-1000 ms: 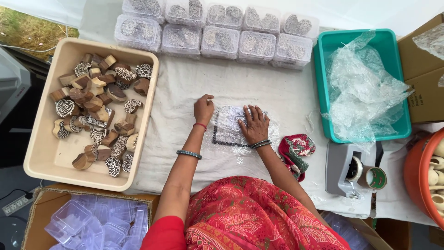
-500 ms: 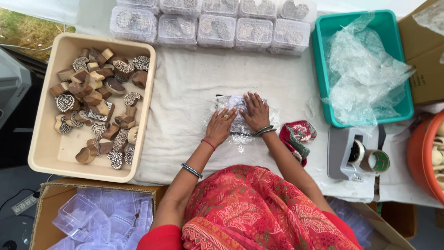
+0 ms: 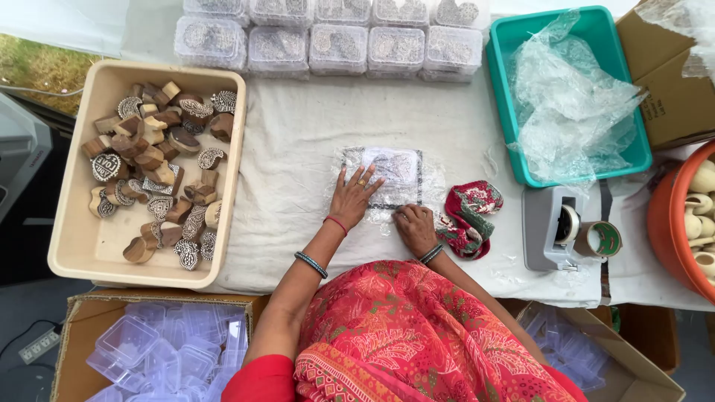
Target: The person wraps a small rectangular item in bubble wrap on a table. They smooth the wrap around the item, fold the edges, and secure the package with pieces of clear tape. The wrapped item is then placed on the table.
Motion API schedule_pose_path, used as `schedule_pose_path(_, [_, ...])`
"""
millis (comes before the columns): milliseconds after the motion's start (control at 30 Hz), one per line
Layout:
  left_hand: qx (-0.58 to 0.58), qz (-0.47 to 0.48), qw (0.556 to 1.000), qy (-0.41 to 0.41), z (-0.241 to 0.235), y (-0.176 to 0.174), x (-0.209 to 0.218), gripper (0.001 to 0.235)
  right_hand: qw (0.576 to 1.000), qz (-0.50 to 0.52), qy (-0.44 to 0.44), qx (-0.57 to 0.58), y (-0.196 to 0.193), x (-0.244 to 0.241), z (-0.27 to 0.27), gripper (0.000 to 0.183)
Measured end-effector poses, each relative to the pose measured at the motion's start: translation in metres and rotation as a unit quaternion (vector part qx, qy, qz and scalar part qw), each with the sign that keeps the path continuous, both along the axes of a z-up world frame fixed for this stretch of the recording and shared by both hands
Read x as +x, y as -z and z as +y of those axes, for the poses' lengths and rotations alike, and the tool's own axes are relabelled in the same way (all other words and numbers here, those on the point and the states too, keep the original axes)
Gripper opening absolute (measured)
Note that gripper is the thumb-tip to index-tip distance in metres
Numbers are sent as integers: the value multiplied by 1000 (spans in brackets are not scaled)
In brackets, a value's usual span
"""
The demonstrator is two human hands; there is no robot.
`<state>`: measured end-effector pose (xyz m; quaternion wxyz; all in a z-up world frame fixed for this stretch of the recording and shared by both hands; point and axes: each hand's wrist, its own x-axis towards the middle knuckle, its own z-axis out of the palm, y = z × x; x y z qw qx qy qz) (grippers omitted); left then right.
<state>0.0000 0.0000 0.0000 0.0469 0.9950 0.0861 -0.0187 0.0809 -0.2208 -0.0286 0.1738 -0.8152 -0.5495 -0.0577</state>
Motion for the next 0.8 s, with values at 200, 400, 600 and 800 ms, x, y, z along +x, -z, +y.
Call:
schedule_pose_path(200, [-23, 47, 999, -11, -3, -6, -1, 52, 998, 26, 20, 52, -16, -5, 5, 16])
schedule_pose_path(400, [-137, 23, 990, 25, 7, -17, -4, 67, 995, 63, 49, 67, -52, 5, 16, 12])
schedule_pose_path(600, [-80, -24, 996, 44, 6, -7, -9, 81, 991, 112, 61, 42, -44, 37, 33, 9])
schedule_pose_path(800, [-171, -170, 970, -21, 17, 48, 21, 39, 979, 194, 53, 41, -67, 66, 46, 35])
